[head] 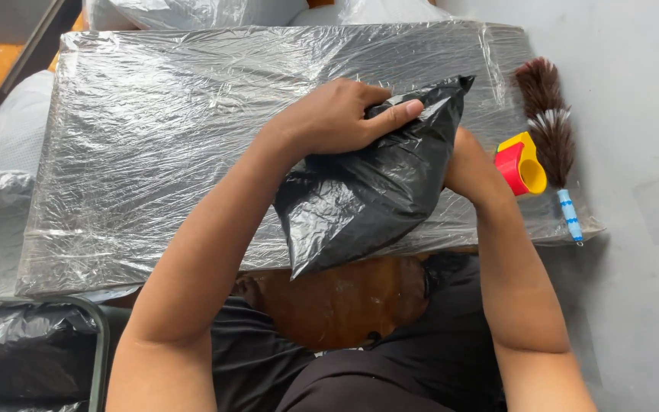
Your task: Wrapping items in black plastic bags and dusting a foam pillow on a plastic-covered surface.
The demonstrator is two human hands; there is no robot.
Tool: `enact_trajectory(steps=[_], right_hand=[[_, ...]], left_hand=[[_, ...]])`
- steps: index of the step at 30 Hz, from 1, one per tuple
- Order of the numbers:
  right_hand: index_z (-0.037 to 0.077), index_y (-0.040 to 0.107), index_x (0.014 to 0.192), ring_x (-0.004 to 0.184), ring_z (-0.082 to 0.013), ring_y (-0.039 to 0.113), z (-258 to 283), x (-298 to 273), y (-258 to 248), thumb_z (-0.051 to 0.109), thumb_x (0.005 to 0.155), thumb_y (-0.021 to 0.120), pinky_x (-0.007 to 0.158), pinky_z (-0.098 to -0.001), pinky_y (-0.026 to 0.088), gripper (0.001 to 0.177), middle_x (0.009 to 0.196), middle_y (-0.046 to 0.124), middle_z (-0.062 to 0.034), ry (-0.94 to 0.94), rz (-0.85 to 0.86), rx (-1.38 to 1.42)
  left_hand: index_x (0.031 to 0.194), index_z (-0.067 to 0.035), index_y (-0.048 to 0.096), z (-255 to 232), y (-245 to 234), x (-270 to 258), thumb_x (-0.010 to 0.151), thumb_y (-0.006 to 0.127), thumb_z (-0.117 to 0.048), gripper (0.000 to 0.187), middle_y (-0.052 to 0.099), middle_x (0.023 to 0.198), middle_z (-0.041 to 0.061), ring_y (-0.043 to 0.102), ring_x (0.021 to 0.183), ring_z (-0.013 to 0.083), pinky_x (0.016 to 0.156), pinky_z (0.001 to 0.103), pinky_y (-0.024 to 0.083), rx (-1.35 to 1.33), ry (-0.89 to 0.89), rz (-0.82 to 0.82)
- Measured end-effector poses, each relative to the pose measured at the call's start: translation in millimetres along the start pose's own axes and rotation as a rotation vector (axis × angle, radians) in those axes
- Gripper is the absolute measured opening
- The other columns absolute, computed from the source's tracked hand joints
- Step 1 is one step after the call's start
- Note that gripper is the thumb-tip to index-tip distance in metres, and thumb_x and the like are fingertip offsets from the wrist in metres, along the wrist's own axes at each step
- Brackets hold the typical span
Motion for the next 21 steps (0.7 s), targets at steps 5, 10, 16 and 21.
enact_trajectory(steps=[5, 10, 16, 21], right_hand=[[0.0, 0.063, 0.085, 0.084, -0.0142, 0.056, 3, 11, 0, 0.012, 0.092, 0.061, 0.067, -0.0373, 0.045, 0.014, 0.081, 0.067, -0.0145, -0.064, -0.066, 0.09], [0.0, 0.061, 0.08, 0.082, -0.0133, 0.053, 5, 12, 1, 0.01, 0.092, 0.063, 0.066, -0.0344, 0.043, 0.016, 0.074, 0.063, -0.0158, -0.166, -0.145, 0.185], [0.0, 0.059, 0.074, 0.08, -0.0123, 0.05, 11, 13, 1, 0.007, 0.092, 0.066, 0.064, -0.0315, 0.042, 0.02, 0.066, 0.058, -0.0172, -0.266, -0.221, 0.272], [0.0, 0.058, 0.071, 0.078, -0.0116, 0.048, 17, 7, 6, 0.005, 0.093, 0.067, 0.063, -0.0294, 0.04, 0.025, 0.061, 0.055, -0.0182, -0.342, -0.262, 0.336]], left_hand=[[0.081, -0.012, 0.055, -7, -4, -4, 0.09, 0.03, -0.076, 0.069, 0.059, 0.071, 0.007, 0.058, 0.069, 0.0228, 0.068, 0.037, 0.04, 0.057, -0.001, 0.044], [0.121, -0.019, 0.072, -24, -16, -11, 0.064, 0.015, -0.085, 0.104, 0.07, 0.1, 0.009, 0.065, 0.098, 0.0247, 0.082, 0.039, 0.046, 0.06, -0.194, 0.166], [0.121, -0.011, 0.074, -31, -17, -29, 0.081, 0.012, -0.084, 0.103, 0.071, 0.12, 0.023, 0.057, 0.129, 0.0435, 0.112, 0.054, 0.04, 0.071, -0.073, 0.164], [0.144, -0.008, 0.057, -8, -7, -13, 0.071, 0.001, -0.089, 0.122, 0.059, 0.142, 0.021, 0.042, 0.144, 0.0415, 0.12, 0.058, 0.025, -0.129, -0.094, 0.201]])
Point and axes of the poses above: each hand's wrist, its own x-axis towards the middle knuckle, its own y-axis out of the palm, z = x × y, the point moved 2 cm from there along x, towards the middle knuckle
